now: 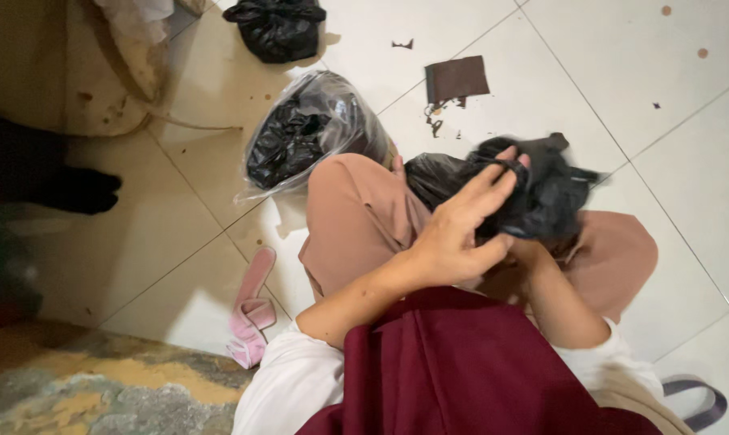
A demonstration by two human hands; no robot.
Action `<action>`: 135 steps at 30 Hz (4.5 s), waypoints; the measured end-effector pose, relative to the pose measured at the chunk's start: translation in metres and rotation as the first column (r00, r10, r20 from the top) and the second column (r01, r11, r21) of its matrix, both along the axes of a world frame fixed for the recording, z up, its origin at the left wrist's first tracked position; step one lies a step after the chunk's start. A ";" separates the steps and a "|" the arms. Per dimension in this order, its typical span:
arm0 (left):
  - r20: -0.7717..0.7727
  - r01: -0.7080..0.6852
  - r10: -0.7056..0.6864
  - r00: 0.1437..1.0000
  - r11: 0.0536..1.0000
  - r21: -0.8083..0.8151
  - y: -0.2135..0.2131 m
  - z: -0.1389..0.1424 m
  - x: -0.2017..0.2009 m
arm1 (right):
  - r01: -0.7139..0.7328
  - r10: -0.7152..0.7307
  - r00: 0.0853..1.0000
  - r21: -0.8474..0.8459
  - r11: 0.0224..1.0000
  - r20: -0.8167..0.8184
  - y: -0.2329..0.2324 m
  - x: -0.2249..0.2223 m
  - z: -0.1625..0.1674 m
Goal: The person sits on the floor and handles black plastic bags, gathering and tying the bag openings closed by hand and arranging the tied bags on the floor beside them.
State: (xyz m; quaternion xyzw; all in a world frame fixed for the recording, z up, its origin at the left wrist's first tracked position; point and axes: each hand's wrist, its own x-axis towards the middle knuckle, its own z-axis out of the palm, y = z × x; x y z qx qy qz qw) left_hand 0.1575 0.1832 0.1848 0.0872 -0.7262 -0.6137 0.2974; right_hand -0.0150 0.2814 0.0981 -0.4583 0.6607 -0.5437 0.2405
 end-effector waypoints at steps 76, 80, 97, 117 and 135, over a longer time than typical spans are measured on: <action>0.162 -0.739 0.811 0.562 0.580 -0.343 -0.096 -0.065 0.147 | -0.415 0.429 0.779 0.137 0.899 -0.456 -0.090 0.095 0.104; 0.083 -0.747 0.870 0.485 0.462 -0.477 -0.074 -0.042 0.135 | -0.411 0.391 0.735 0.095 0.906 -0.554 -0.122 0.109 0.095; 0.071 -0.507 0.753 0.654 0.506 -0.698 -0.090 -0.071 0.126 | -0.512 0.595 0.557 0.325 0.795 -0.579 -0.160 0.098 0.097; 0.176 -0.409 0.579 0.796 0.729 -0.548 -0.106 -0.049 0.132 | -0.505 0.541 0.432 0.303 0.808 -0.721 -0.162 0.100 0.070; -0.105 -0.331 0.540 0.835 0.341 -0.880 -0.112 -0.047 0.138 | -0.723 0.634 0.237 0.302 0.621 -0.736 -0.183 0.089 0.119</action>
